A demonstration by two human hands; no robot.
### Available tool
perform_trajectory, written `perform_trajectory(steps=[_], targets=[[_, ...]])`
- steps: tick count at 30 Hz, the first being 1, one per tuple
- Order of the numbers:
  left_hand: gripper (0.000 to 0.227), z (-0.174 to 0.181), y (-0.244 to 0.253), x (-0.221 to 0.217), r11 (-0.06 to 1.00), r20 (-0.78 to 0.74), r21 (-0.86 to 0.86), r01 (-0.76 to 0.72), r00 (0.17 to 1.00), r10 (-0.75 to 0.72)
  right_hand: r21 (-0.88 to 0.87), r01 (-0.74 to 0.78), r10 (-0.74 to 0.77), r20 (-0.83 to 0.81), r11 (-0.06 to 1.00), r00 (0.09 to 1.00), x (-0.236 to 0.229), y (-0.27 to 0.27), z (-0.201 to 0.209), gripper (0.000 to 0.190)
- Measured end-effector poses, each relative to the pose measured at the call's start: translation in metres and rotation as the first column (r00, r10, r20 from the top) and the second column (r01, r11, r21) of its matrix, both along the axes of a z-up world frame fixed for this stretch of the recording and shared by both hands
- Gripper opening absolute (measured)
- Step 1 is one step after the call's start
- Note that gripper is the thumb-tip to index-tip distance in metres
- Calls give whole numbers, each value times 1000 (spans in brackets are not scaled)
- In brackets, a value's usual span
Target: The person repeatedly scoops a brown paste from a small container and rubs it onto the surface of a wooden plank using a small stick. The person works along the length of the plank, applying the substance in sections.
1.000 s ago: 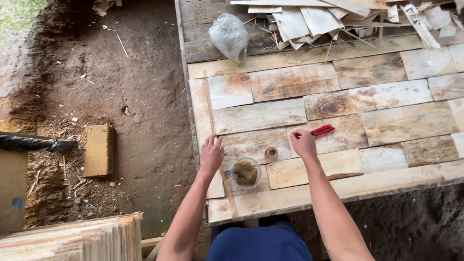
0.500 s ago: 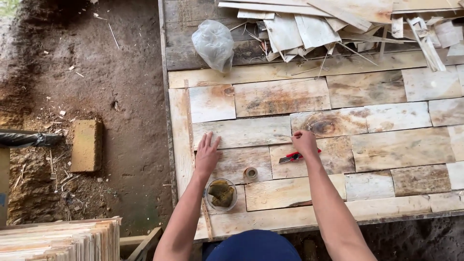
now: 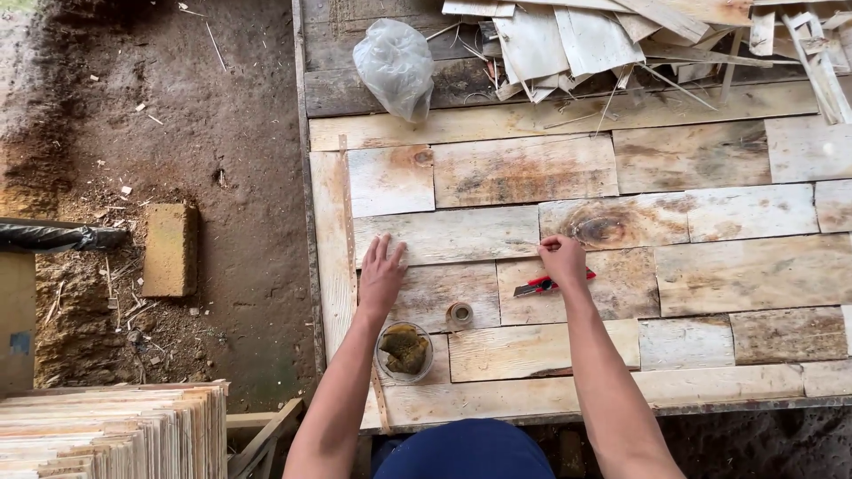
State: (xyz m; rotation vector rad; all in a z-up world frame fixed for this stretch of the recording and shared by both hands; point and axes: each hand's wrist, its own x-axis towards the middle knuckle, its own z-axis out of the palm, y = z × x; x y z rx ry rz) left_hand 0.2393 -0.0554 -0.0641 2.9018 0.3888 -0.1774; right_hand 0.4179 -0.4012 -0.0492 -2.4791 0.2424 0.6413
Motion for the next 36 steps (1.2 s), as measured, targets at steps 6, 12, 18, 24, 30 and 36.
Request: perform_trajectory(steps=[6, 12, 18, 24, 30, 36], targets=[[49, 3, -2, 1, 1000, 11, -2, -16, 1000, 16, 0, 19, -19, 24, 1000, 1000, 3, -2, -8, 17], [47, 3, -1, 5, 999, -35, -21, -33, 999, 33, 8, 15, -15, 42, 1000, 999, 4, -4, -16, 15], [47, 11, -3, 4, 997, -28, -58, -46, 999, 44, 24, 24, -25, 46, 999, 999, -4, 6, -4, 16], [55, 15, -5, -7, 993, 49, -100, -65, 996, 70, 107, -24, 7, 159, 994, 987, -19, 22, 16, 19], [50, 29, 3, -61, 922, 164, -266, -281, 930, 330, 324, -154, 160, 7, 934, 987, -82, 85, 62, 20], [44, 14, 15, -139, 800, 219, -433, -415, 813, 539, 386, -473, 524, -33, 792, 851, -174, 143, 131, 25]])
